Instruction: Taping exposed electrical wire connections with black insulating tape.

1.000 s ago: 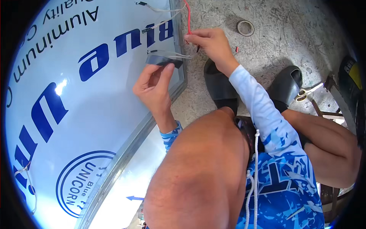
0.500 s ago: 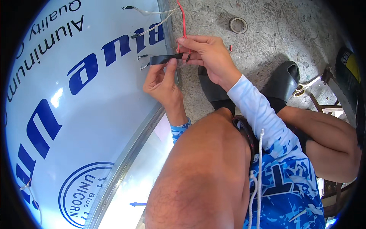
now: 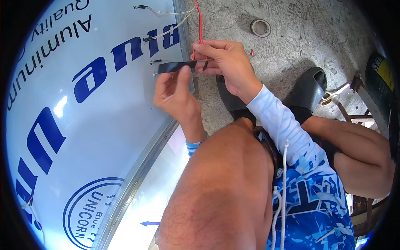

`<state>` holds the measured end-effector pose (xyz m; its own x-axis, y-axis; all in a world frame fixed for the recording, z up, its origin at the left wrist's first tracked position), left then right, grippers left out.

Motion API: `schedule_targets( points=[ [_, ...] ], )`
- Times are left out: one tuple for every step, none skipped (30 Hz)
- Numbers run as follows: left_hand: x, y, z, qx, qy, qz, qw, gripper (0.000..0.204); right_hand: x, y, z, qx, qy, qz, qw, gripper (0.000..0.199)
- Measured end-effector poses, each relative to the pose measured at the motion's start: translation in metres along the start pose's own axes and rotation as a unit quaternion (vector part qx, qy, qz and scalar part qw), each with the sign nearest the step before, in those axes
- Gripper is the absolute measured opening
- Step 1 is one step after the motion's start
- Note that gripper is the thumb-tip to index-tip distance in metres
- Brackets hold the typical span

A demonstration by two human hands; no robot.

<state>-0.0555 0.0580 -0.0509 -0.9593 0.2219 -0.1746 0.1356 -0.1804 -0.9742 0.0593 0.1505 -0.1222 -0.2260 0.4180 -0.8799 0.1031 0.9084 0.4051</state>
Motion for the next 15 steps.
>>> schedule_targets(
  points=[
    [0.004, 0.005, 0.001, -0.068, -0.005, 0.065, 0.996, 0.006, 0.0, 0.001, 0.0, -0.004, 0.006, 0.005, 1.0, 0.023],
    [0.006, 0.013, 0.003, -0.123, -0.017, 0.138, 0.983, 0.005, -0.001, 0.003, -0.001, -0.008, 0.013, 0.01, 1.0, 0.023],
    [0.01, 0.006, 0.004, -0.136, -0.009, 0.13, 0.982, 0.005, -0.001, 0.003, 0.002, -0.008, 0.012, 0.01, 1.0, 0.023],
    [0.009, 0.006, -0.001, -0.158, 0.03, 0.17, 0.972, 0.006, -0.002, 0.007, -0.003, -0.027, 0.044, 0.026, 0.998, 0.025],
    [0.007, 0.008, -0.003, -0.171, 0.046, 0.214, 0.961, 0.008, -0.003, 0.009, -0.005, -0.05, 0.071, 0.04, 0.995, 0.028],
    [0.007, 0.004, -0.006, -0.18, 0.069, 0.21, 0.958, 0.008, -0.003, 0.011, -0.005, -0.045, 0.077, 0.042, 0.995, 0.028],
    [0.011, -0.008, -0.001, -0.137, 0.064, 0.138, 0.979, 0.007, -0.003, 0.013, -0.006, -0.054, 0.094, 0.053, 0.993, 0.028],
    [0.014, -0.019, 0.001, -0.092, 0.064, 0.069, 0.991, 0.006, -0.004, 0.015, -0.007, -0.062, 0.11, 0.063, 0.99, 0.027],
    [0.014, -0.02, 0.002, -0.093, 0.059, 0.067, 0.992, 0.006, -0.003, 0.017, -0.005, -0.062, 0.11, 0.062, 0.99, 0.027],
    [0.015, -0.028, 0.004, 0.034, 0.054, -0.017, 0.998, 0.005, -0.004, 0.016, -0.006, -0.062, 0.12, 0.056, 0.989, 0.027],
    [0.014, -0.037, 0.003, 0.159, 0.047, -0.102, 0.981, 0.005, -0.004, 0.016, -0.006, -0.068, 0.127, 0.048, 0.988, 0.027],
    [0.016, -0.035, 0.002, 0.159, 0.046, -0.104, 0.981, 0.005, -0.005, 0.018, -0.007, -0.062, 0.134, 0.051, 0.988, 0.027],
    [0.017, -0.037, -0.003, 0.121, 0.06, -0.117, 0.984, 0.003, -0.007, 0.017, -0.008, -0.054, 0.142, 0.042, 0.987, 0.027],
    [0.018, -0.038, -0.007, 0.085, 0.074, -0.129, 0.985, 0.008, -0.008, 0.016, -0.009, -0.051, 0.147, 0.031, 0.987, 0.028],
    [0.02, -0.036, -0.008, 0.085, 0.074, -0.129, 0.985, 0.008, -0.009, 0.017, -0.01, -0.046, 0.15, 0.031, 0.987, 0.028]
  ],
)
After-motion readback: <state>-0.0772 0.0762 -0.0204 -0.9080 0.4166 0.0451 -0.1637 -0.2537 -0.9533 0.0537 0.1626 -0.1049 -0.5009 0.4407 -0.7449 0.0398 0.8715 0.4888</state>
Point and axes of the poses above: each hand's wrist, its own x-axis towards the middle knuckle, its own z-axis out of the back of the hand, y = z × x, the point moved 10 cm from there along x, towards the middle knuckle, and after that the axes turned 14 degrees about -y, right-handed, at the moved point
